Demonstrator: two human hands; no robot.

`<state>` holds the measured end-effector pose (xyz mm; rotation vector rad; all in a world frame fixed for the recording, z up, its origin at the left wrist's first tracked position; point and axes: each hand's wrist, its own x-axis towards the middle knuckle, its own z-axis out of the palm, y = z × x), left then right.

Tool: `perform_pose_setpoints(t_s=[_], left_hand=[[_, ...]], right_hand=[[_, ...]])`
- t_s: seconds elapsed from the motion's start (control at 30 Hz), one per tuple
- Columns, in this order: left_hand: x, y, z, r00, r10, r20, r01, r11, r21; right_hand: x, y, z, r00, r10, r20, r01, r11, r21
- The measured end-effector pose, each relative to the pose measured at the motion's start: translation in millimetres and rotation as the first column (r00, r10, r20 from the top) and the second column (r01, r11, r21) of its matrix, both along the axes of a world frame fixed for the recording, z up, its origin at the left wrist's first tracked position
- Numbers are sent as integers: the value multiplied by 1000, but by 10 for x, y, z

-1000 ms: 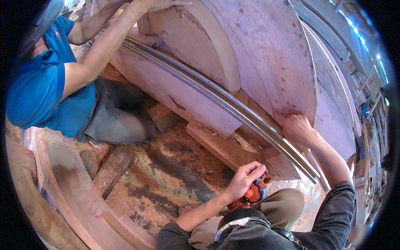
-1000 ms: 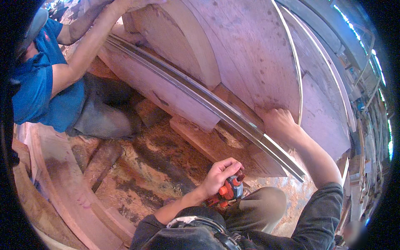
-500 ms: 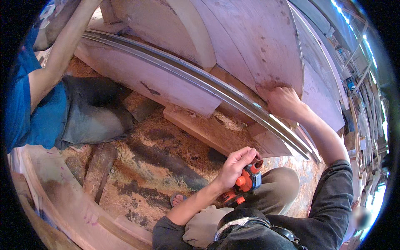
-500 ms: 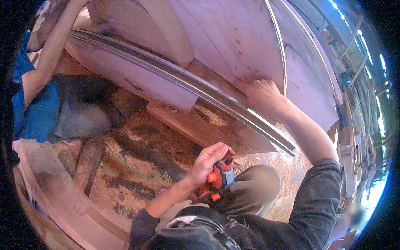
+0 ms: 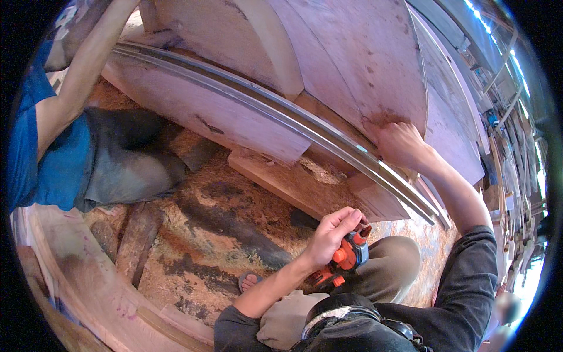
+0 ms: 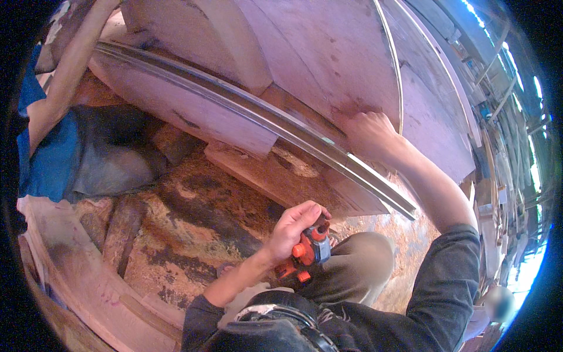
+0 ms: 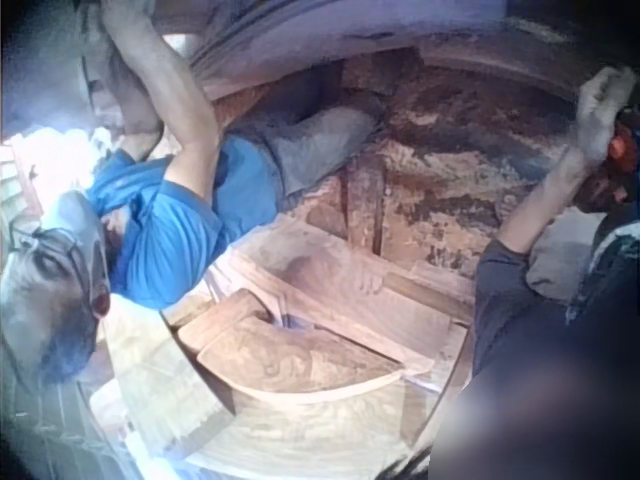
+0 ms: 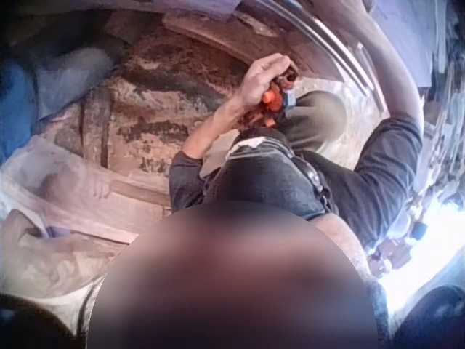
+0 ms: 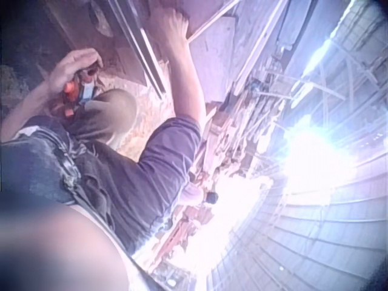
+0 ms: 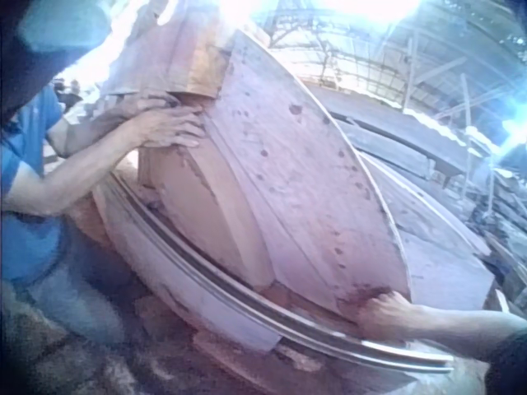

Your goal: The person measures and positions curved wooden planks against a large wooden structure using a tape measure and metal guides. They align the planks with a coworker's assistance and adjust the fit repeatedly.

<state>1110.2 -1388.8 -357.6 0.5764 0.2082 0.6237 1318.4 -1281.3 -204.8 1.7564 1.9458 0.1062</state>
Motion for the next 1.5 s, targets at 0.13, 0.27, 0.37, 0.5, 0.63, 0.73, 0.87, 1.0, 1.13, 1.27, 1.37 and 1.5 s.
perform_pose_setpoints(t_s=[0.13,0.27,0.37,0.5,0.63,0.73,0.87,1.0,1.13,1.27,1.37,1.5], left_hand=[[-1,5,-13,999,23,-35,-21,999,44],[-18,13,-21,1000,-8,6,8,1000,25],[-20,7,-32,1000,-3,10,2,1000,22],[-8,11,-52,1000,9,26,-9,1000,24],[-5,15,-52,1000,0,16,0,1000,25],[-9,1,-30,1000,10,7,-10,1000,24],[-34,-8,-4,1000,6,11,-7,1000,13],[-50,7,7,999,-36,13,36,999,-35],[-39,6,-1,1000,14,11,-14,1000,3],[-17,3,-65,1000,28,-11,-28,999,40],[6,4,-123,999,26,-30,-24,997,73],[15,3,-148,999,20,-42,-17,997,70]], right_hand=[[-15,-1,16,1000,19,0,-19,1000,4],[-25,-15,40,1000,11,7,-11,1000,1],[1,-14,28,1000,11,-11,-11,1000,-9],[43,-10,0,996,92,-19,-91,995,34],[37,-2,25,1000,20,9,-20,1000,-10],[13,-19,53,1000,17,23,-16,1000,-19],[2,-34,63,999,41,34,-41,999,-18],[9,-17,71,997,21,74,-14,996,-84],[-10,-56,61,998,55,3,-56,998,17],[22,-93,58,970,236,-59,-227,964,138],[68,-55,46,997,78,-17,-78,997,0],[65,-45,-23,994,86,60,-89,995,45]])
